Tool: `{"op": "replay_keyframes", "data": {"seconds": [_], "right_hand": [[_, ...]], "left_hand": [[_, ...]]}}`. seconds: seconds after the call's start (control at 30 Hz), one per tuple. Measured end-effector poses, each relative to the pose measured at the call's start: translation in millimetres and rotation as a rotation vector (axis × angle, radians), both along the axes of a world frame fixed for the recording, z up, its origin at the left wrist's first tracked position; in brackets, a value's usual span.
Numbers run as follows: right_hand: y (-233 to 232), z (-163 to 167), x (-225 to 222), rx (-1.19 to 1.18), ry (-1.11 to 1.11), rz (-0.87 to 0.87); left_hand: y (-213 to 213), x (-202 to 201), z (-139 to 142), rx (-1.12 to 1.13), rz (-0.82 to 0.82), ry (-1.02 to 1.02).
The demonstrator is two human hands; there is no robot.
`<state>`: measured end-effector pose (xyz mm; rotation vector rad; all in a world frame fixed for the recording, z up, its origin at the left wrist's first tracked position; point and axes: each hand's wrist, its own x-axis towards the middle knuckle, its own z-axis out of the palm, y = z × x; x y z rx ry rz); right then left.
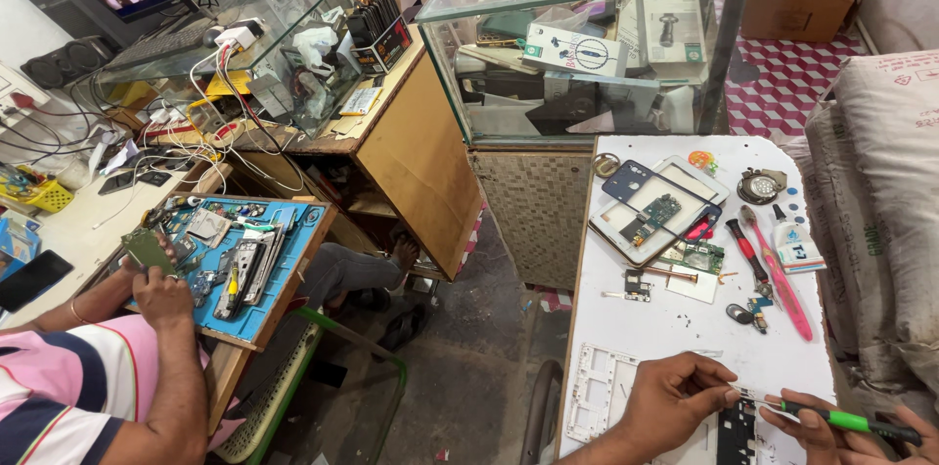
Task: The person sits at a small white table in a repair shop and uses a green-handled screwdriver to unscrew and work on a black phone component, handling small screws and parts. Disassembled phone frames, boards, and other repair tools lie on the table as the person continues unscrewing throughout the clip.
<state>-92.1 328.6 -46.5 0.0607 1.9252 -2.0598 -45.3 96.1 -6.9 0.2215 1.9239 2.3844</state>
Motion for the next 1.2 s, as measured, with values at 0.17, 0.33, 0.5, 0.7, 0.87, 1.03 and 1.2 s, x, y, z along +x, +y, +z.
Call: {"op": "replay_keyframes", "data": {"seconds": [0.17, 0.33, 0.5, 0.7, 0.87, 1.03, 1.2], "right_hand": [[10.2, 7.9, -13.2, -0.253, -0.216, 0.108], [3.8, 10.7, -11.1, 0.019, -0.175, 0.117], [20.1, 22.2, -18.3, -0.953, -0.385, 0.587], [12.7, 14.1, -21.7, -0.182, -0.44, 0.072], [11.1, 8.2, -14.5, -0.515, -0.432, 0.125], [14.4, 10.9, -17.8, -0.223, -0.631, -0.222], [17.1, 18.8, -23.4, -0.214, -0.655, -0.194]], "left_hand": [[2.0, -1.3, -0.9, 0.019, 0.034, 0.037], [0.5, 0.2, 2.1, 0.005, 0.016, 0.03], [1.7, 1.5, 2.7, 0.015, 0.009, 0.033], [1.4, 0.8, 1.5, 0.014, 0.0, 0.03], [2.5, 2.9, -2.4, 0.01, 0.011, 0.062], [2.0, 2.7, -4.2, -0.002, 0.009, 0.044], [2.1, 2.6, -4.4, 0.006, 0.017, 0.059]]}}
